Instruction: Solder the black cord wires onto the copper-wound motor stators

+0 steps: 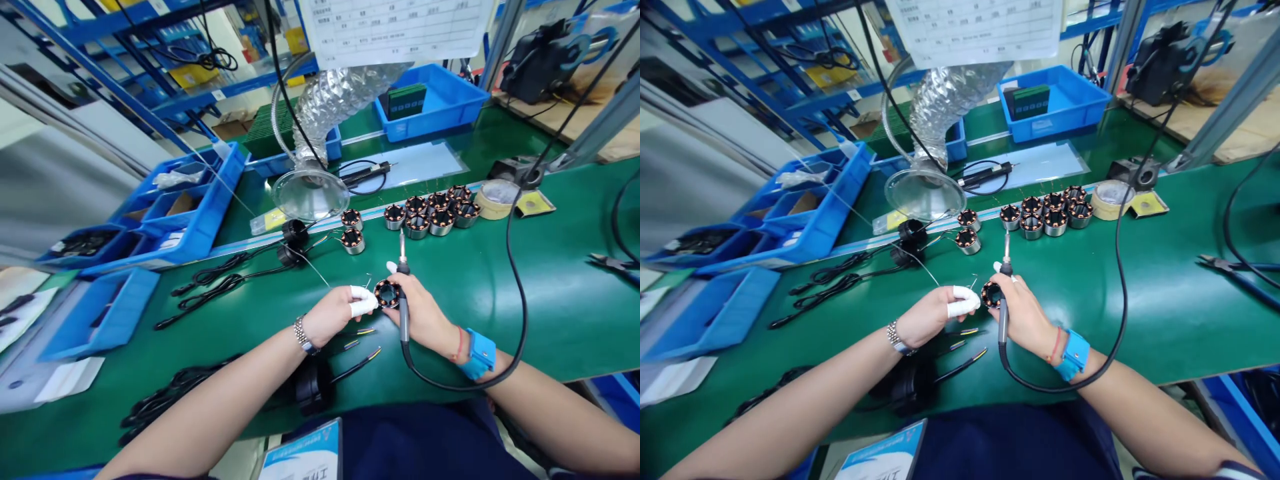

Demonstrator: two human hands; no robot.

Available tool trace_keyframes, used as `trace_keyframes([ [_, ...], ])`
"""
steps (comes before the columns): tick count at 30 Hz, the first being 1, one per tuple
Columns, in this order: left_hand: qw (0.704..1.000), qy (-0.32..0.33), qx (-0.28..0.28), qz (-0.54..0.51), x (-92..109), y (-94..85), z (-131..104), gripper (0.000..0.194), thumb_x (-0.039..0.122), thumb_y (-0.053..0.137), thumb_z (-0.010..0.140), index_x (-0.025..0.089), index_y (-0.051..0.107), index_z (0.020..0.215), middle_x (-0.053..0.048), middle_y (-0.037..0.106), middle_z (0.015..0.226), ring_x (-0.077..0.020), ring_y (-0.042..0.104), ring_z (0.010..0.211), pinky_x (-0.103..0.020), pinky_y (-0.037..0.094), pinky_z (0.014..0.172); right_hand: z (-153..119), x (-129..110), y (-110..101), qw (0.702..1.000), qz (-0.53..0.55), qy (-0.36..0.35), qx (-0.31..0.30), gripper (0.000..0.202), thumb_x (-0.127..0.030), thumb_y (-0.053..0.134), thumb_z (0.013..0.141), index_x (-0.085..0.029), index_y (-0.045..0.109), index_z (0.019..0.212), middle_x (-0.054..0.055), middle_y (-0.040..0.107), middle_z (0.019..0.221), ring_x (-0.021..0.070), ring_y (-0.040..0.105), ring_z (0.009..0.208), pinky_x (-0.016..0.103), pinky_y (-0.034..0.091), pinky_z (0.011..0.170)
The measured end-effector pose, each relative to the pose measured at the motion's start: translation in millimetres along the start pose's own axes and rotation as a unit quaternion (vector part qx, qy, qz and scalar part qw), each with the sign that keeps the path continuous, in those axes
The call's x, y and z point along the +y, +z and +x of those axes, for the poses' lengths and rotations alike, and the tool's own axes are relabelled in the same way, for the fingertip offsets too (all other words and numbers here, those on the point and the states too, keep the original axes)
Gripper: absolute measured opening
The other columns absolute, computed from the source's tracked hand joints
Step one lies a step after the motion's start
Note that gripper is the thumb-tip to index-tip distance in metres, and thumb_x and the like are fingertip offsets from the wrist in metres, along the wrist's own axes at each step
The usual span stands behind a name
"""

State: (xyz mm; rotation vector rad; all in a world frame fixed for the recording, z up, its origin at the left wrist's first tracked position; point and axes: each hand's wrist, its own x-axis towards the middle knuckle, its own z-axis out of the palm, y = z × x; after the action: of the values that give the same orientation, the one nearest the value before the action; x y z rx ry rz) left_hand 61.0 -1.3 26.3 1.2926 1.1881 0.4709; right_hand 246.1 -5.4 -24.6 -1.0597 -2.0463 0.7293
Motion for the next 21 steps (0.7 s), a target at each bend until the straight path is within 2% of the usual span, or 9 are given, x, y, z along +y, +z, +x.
trace_keyframes([
  [2,0.987,0.025,-0.024,0.156,3.5,-14.6,-7.8,0.024,0.037,0.057,0.072,0.015,0.065,0.074,-0.004,0.061,0.072,-0.0142,0.051,0.064,-0.025,0.037,0.062,0.6,0.2,-0.6,1.000,-0.007,0.003,-0.002,0.046,-0.015,0.059,0.070,-0.021,0.039,0.111,0.007,0.052,0.100,0.0213,0.050,0.092,0.038,0.045,0.081],
  [4,0.950,0.064,-0.056,0.299,3.3,-28.8,-19.0,0.022,0.037,0.058,0.072,0.019,0.067,0.080,-0.005,0.065,0.081,-0.0183,0.055,0.075,-0.027,0.039,0.070,1.4,1.5,-1.2,1.000,-0.016,0.006,-0.004,0.046,-0.017,0.060,0.070,-0.021,0.039,0.111,0.008,0.052,0.102,0.0212,0.052,0.091,0.037,0.046,0.080],
  [8,0.881,0.088,-0.127,0.448,-7.6,-44.9,-38.0,0.017,0.027,0.059,0.074,0.019,0.069,0.084,-0.008,0.067,0.082,-0.0212,0.056,0.083,-0.027,0.039,0.074,2.8,7.6,-1.5,0.999,-0.041,0.018,0.004,0.045,-0.021,0.061,0.071,-0.021,0.040,0.111,0.008,0.054,0.104,0.0204,0.057,0.087,0.035,0.048,0.077],
  [9,0.873,0.086,-0.123,0.464,-9.3,-48.9,-40.4,0.016,0.026,0.058,0.074,0.019,0.069,0.084,-0.008,0.067,0.081,-0.0209,0.056,0.082,-0.027,0.040,0.073,2.9,8.9,-1.8,0.999,-0.049,0.018,0.008,0.047,-0.023,0.062,0.070,-0.021,0.040,0.111,0.008,0.054,0.105,0.0209,0.058,0.088,0.035,0.048,0.077],
  [11,0.871,0.082,-0.079,0.478,-8.6,-62.0,-43.2,0.017,0.026,0.056,0.076,0.018,0.069,0.084,-0.008,0.067,0.081,-0.0196,0.057,0.081,-0.026,0.041,0.074,3.2,9.7,-3.3,0.998,-0.064,0.021,0.017,0.050,-0.029,0.063,0.070,-0.020,0.040,0.113,0.009,0.055,0.107,0.0221,0.059,0.089,0.034,0.049,0.076],
  [14,0.878,0.080,0.063,0.469,-1.0,-89.7,-45.6,0.021,0.029,0.054,0.078,0.018,0.067,0.090,-0.006,0.066,0.091,-0.0176,0.058,0.083,-0.026,0.042,0.076,5.1,3.2,-8.7,0.995,-0.084,0.014,0.052,0.052,-0.034,0.063,0.070,-0.019,0.040,0.115,0.010,0.056,0.111,0.0224,0.060,0.090,0.033,0.050,0.075],
  [16,0.860,0.084,0.155,0.479,1.0,-100.6,-46.0,0.023,0.031,0.054,0.078,0.017,0.066,0.091,-0.006,0.066,0.093,-0.0177,0.058,0.084,-0.027,0.042,0.077,8.2,-6.4,-13.2,0.991,-0.096,-0.004,0.089,0.051,-0.034,0.063,0.071,-0.019,0.040,0.114,0.010,0.056,0.112,0.0214,0.060,0.089,0.032,0.050,0.074],
  [18,0.837,0.102,0.160,0.513,-3.2,-96.7,-44.0,0.022,0.032,0.055,0.078,0.017,0.067,0.089,-0.006,0.066,0.087,-0.0184,0.057,0.081,-0.028,0.041,0.075,12.3,-18.4,-16.4,0.988,-0.100,-0.030,0.113,0.045,-0.031,0.062,0.073,-0.020,0.043,0.111,0.009,0.058,0.108,0.0195,0.061,0.085,0.030,0.050,0.072],
  [21,0.816,0.152,0.082,0.551,-15.5,-69.5,-39.3,0.020,0.031,0.053,0.079,0.019,0.067,0.084,-0.006,0.063,0.077,-0.0184,0.055,0.076,-0.030,0.040,0.073,18.3,-35.6,-17.1,0.990,-0.086,-0.073,0.087,0.033,-0.025,0.059,0.076,-0.021,0.046,0.106,0.007,0.060,0.098,0.0167,0.060,0.081,0.027,0.049,0.070],
])
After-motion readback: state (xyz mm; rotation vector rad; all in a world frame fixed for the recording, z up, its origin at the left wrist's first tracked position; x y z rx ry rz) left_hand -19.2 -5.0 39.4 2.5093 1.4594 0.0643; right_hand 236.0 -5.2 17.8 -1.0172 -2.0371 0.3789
